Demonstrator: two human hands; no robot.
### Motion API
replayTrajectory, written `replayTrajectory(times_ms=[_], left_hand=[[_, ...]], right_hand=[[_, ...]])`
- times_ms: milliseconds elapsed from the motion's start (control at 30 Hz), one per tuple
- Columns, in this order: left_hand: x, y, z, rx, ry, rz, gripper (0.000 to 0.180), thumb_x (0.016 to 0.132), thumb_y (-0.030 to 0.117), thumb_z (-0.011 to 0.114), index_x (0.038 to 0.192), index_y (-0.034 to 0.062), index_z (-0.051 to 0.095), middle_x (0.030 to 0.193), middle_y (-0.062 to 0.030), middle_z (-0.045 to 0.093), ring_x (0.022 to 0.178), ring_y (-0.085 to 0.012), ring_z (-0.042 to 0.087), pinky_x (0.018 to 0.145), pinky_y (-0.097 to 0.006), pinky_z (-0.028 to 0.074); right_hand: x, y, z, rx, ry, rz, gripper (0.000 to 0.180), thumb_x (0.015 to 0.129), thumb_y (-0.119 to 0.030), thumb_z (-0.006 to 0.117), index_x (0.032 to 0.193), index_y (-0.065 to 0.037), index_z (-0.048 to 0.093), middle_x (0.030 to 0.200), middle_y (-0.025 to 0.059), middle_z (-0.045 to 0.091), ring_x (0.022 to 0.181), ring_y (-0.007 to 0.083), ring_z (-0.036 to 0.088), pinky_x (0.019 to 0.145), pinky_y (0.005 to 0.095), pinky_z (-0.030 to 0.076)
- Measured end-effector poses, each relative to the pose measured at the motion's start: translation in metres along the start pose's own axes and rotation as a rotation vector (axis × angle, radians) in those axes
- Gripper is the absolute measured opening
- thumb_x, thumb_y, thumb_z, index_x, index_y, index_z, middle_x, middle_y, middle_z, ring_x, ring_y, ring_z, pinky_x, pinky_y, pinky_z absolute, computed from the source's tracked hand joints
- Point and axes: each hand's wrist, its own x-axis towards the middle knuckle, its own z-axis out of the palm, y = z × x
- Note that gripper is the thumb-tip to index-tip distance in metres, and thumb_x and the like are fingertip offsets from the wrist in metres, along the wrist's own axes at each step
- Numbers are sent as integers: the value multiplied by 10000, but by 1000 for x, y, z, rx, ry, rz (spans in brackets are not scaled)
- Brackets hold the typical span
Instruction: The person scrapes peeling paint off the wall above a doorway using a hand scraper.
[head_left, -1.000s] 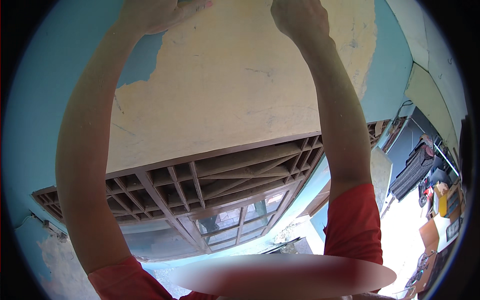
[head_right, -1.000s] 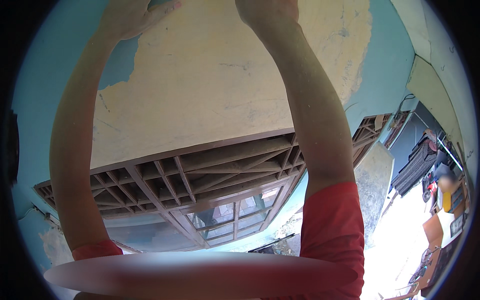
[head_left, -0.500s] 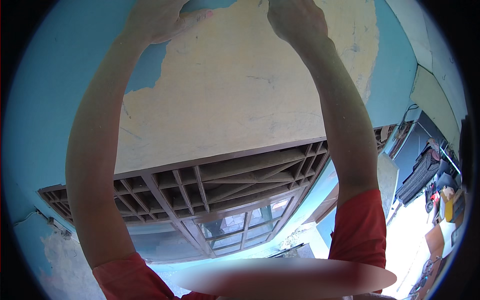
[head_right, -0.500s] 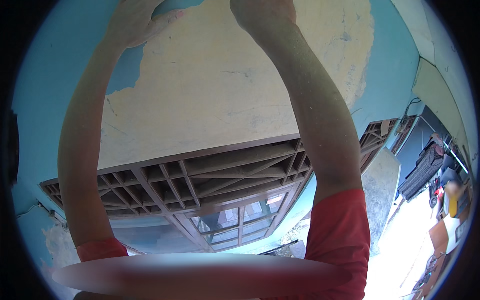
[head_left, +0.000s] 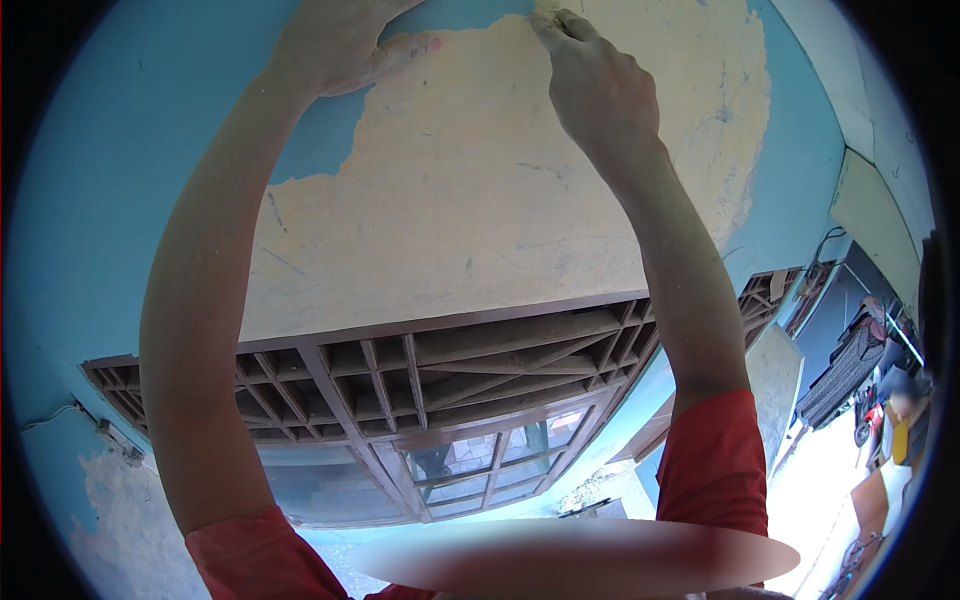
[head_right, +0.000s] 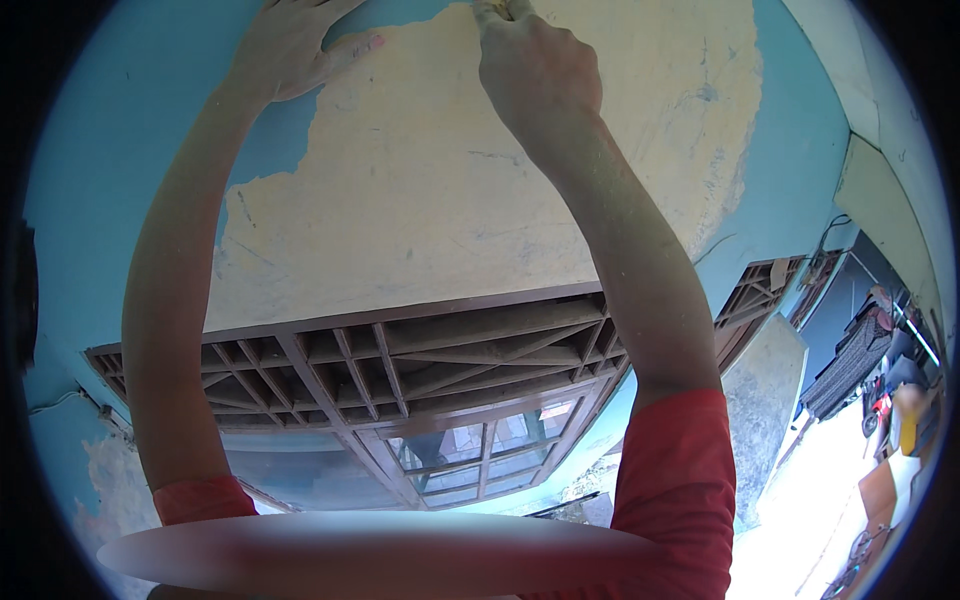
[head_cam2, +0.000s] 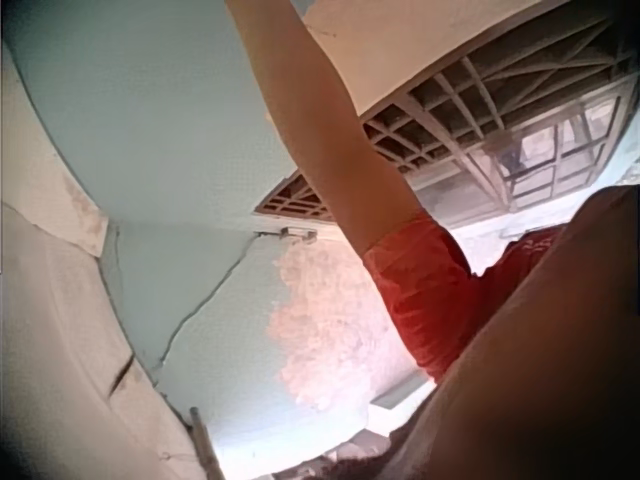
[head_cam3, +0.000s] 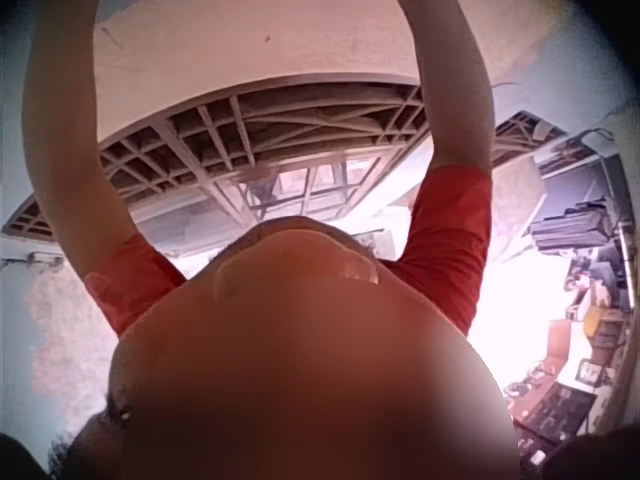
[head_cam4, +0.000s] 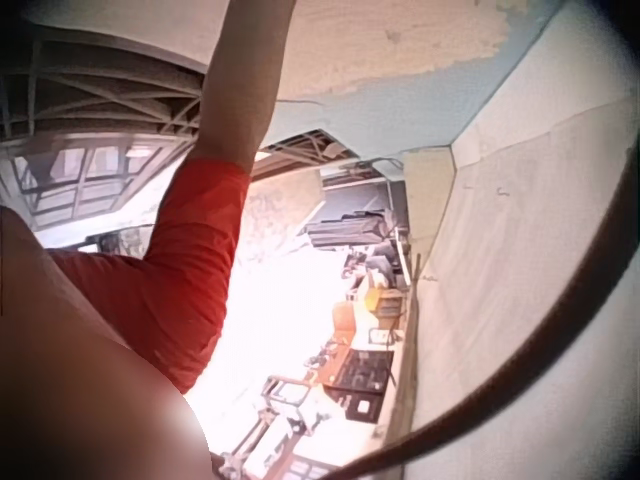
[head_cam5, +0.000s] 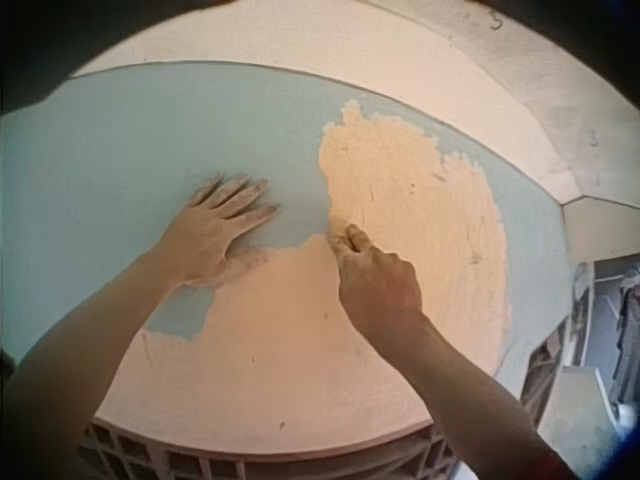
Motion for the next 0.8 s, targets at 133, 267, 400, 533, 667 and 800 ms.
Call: replayTrajectory(times_ms=[133,267,400,533,667,800], left_hand=[[5,4,5,8,44,2,700,1000,628,473,1572,228,418,1670,-92,309,1555,-305,229,1297,-504,106],[2,-4,2,-7,24,-22,703,999,630,472,1575,231,414,1672,-93,306,1558,-306,221,1298,-503,99],[2,3,10,22,45,-6,706,997,641,464,1576,242,410,1673,-89,305,1562,-302,213,1297,-506,98],[0,4,10,29,47,6,704,1002,645,452,1581,248,403,1678,-86,295,1564,-301,208,1296,-507,97],[-4,-4,1,29,39,-3,708,997,648,460,1579,249,407,1677,-87,298,1561,-308,216,1292,-512,103],[3,5,9,23,61,-12,706,990,639,481,1579,256,407,1674,-90,304,1561,-305,220,1291,-511,109]], right_hand=[[8,3,-11,25,4,23,400,971,-47,490,1327,-105,663,1411,110,630,1067,327,725,922,434,603],[-6,-10,-21,64,36,-29,387,986,-54,493,1341,-12,641,1419,170,617,1105,322,718,958,424,589],[-21,-1,10,37,58,0,465,967,-48,496,1366,-223,659,1399,45,644,959,325,752,841,445,631],[15,-7,-16,78,-1,75,426,977,-46,493,1370,-121,638,1410,109,628,998,326,744,881,438,617],[8,-6,-10,78,-25,26,399,972,-32,498,1346,-17,637,1368,173,645,992,320,744,882,422,614],[-7,2,14,89,57,20,396,970,-23,494,1337,-14,641,1343,174,655,960,319,750,850,425,621]])
